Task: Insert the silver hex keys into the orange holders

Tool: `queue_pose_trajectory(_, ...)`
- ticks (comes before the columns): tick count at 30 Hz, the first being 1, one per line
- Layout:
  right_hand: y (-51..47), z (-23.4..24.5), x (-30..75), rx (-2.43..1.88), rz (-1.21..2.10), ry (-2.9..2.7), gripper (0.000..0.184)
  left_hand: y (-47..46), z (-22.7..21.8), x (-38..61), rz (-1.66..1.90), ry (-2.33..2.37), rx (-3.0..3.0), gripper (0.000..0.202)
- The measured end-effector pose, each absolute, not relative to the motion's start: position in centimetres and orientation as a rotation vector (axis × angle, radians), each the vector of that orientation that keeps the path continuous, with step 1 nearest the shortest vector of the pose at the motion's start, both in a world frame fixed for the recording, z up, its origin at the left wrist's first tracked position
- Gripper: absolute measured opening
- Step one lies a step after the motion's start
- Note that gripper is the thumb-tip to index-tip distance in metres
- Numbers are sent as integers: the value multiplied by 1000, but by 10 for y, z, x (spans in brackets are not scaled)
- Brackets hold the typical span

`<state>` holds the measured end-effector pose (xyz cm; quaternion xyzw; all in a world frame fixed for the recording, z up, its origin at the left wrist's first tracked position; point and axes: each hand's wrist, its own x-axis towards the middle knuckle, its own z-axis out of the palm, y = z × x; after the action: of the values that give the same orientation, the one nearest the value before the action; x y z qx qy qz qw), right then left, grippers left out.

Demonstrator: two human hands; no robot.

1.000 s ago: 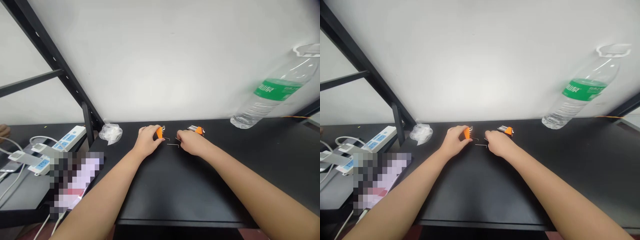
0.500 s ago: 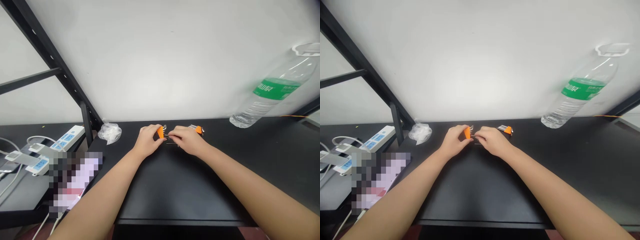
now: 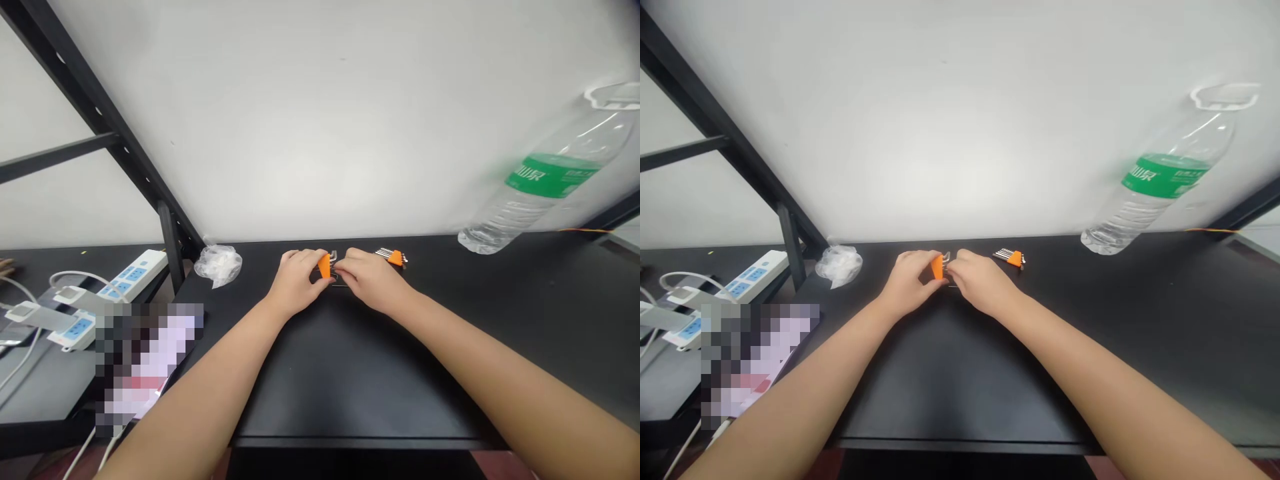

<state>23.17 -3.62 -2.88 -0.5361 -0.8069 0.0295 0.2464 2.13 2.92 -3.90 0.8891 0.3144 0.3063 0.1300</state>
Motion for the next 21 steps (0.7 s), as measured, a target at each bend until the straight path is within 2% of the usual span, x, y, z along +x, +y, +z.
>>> queue_pose_trajectory(18, -41, -25, 226, -1530, -48, -2260, 26, 29, -37, 20, 843, 936, 2647, 44)
queue_pose_trajectory(21, -41, -27, 221, -1461, -19, -2243, 20, 28, -36, 21, 814, 909, 2677, 41)
